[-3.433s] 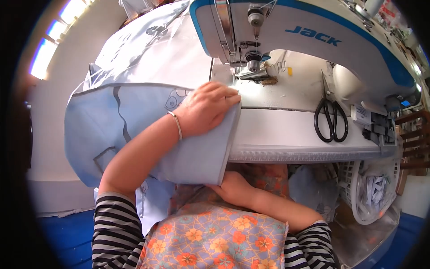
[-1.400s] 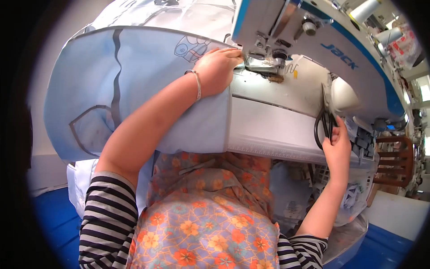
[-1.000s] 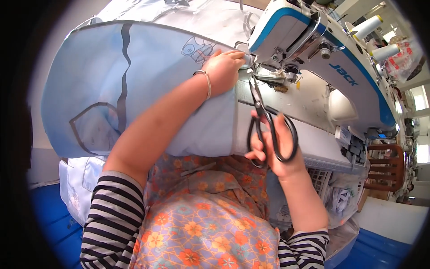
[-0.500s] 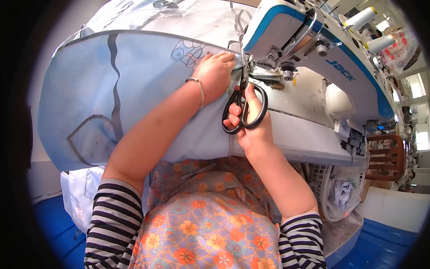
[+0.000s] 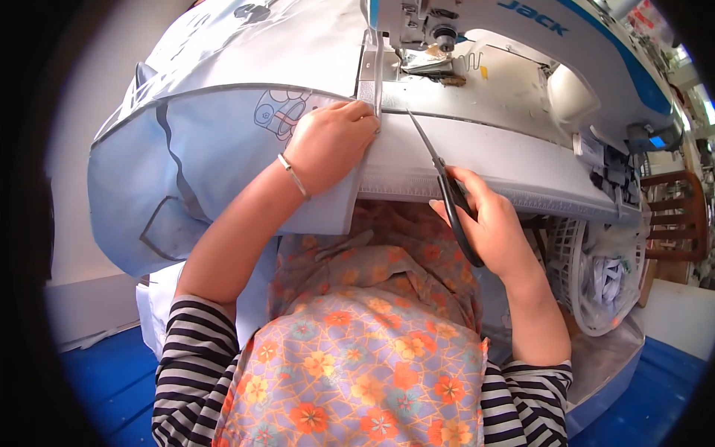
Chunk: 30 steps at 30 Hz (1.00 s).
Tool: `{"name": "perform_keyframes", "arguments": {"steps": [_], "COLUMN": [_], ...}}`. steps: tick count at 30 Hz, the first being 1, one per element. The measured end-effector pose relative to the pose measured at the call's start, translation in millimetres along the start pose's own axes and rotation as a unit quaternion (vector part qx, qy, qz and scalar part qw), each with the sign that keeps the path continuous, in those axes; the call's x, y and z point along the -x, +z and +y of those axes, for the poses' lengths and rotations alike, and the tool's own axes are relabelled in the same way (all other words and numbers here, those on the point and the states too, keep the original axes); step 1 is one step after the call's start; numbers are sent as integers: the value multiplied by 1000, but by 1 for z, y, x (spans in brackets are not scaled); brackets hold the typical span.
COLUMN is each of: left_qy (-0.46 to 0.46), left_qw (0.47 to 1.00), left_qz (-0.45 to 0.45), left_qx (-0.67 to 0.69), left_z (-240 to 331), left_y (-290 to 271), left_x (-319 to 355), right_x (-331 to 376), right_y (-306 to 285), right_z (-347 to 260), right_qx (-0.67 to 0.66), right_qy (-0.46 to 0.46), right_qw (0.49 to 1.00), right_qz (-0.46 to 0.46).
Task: Sewing and trimming soft goods using an industrial sewing machine.
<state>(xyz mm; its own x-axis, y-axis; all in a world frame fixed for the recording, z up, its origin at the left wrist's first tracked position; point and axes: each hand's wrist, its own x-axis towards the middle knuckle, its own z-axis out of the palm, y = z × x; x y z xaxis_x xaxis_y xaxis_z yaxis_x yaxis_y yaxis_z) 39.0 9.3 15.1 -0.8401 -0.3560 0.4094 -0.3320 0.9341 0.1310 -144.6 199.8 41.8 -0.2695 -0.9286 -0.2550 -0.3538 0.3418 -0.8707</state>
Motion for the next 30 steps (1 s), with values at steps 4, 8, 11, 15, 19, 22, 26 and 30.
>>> {"name": "perform_keyframes", "arguments": {"steps": [4, 8, 11, 15, 19, 22, 26, 30], "left_qy": [55, 23, -1, -12, -9, -9, -35, -98], "left_qw": [997, 997, 996, 996, 996, 997, 992, 994], "left_qz": [-10, 79, 90, 84, 87, 82, 113, 47], "left_qx": [-44, 7, 10, 4, 13, 4, 53, -26], "left_z": [-6, -7, -8, -9, -8, -5, 16, 39], "left_y": [8, 12, 14, 16, 15, 7, -12, -14], "left_x": [-4, -3, -3, -2, -4, -6, 9, 22], "right_x": [-7, -22, -35, -47, -54, -52, -41, -37], "right_y": [-11, -24, -27, -27, -25, -25, -32, -31], "right_z": [-6, -14, -16, -17, -17, -15, -10, -6], "right_qx": [147, 394, 446, 455, 456, 447, 425, 387], "right_qy": [-136, -188, -258, -275, -293, -294, -261, -248], "right_qw": [978, 897, 854, 846, 840, 845, 865, 882], "right_qz": [50, 71, 67, 46, 32, 21, 52, 104]}}
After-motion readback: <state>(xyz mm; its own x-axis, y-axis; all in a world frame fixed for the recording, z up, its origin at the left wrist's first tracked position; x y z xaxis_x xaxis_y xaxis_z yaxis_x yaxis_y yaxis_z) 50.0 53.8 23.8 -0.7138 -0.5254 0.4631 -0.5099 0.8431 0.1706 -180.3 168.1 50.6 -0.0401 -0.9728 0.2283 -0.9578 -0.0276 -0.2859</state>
